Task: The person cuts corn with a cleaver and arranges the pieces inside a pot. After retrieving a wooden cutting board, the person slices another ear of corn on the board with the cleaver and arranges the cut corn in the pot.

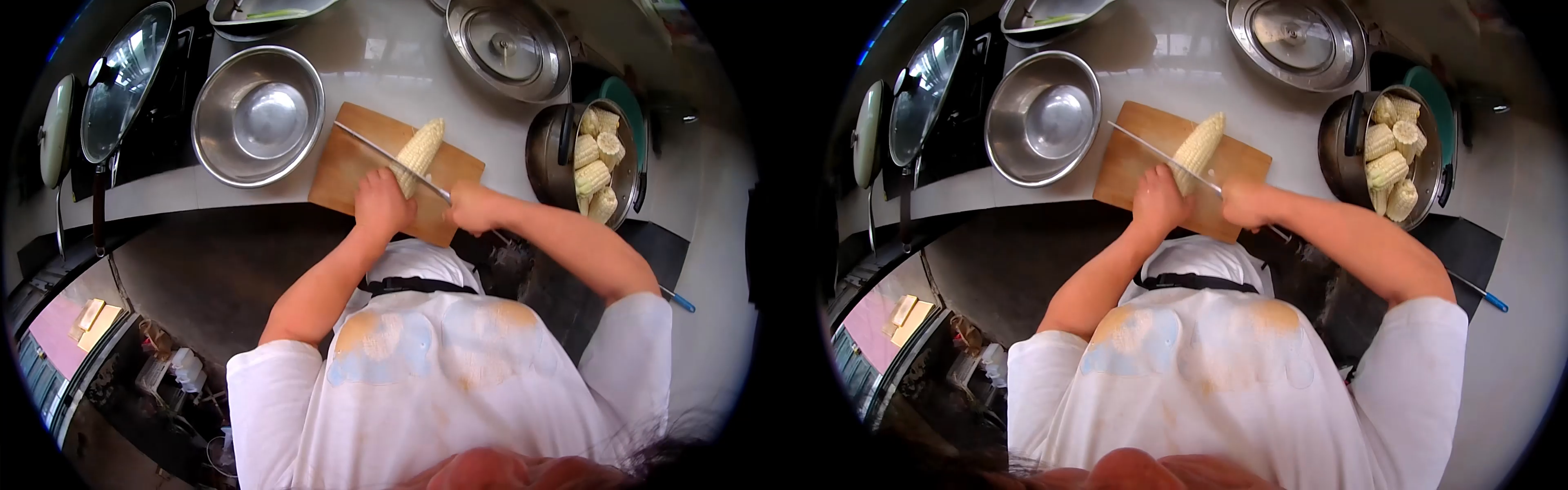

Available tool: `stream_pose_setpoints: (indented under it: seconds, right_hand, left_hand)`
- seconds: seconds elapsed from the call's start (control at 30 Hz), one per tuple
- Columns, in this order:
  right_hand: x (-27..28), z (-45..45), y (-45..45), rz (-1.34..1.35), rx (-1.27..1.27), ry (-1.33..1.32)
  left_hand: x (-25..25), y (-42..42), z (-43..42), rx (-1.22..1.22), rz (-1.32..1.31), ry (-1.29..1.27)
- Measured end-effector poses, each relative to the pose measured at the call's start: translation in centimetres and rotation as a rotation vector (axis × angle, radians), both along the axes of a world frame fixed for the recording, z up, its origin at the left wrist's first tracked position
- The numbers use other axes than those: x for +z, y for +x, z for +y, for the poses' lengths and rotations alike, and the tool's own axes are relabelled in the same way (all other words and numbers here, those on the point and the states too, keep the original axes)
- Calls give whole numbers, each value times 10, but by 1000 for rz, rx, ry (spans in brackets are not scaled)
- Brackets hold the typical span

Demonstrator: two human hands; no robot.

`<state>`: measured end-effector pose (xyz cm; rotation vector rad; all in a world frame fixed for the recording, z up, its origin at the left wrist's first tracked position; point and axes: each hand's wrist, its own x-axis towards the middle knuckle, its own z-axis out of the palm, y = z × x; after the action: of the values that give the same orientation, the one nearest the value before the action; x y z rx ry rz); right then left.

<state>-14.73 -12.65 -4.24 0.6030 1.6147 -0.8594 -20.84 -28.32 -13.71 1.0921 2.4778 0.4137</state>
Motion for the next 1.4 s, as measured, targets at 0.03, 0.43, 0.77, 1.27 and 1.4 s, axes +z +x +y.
stream_pose_setpoints:
  seconds: [0.03,0.43,0.77,1.27,1.4]
  right_hand:
    - [2,2,4,43,-31,-7]
    - [-28,-11,50,436,-332,13]
    - [-24,4,49,317,-440,-133]
    - [-56,-7,176,975,-232,760]
    - [-80,-4,148,947,-168,836]
  left_hand:
    - [3,1,-2,16,-32,31]
    - [-5,-16,-7,-26,-102,233]
    - [5,-21,-14,-3,-240,114]
    - [22,-67,-83,162,-456,71]
    - [22,-65,-99,223,-598,24]
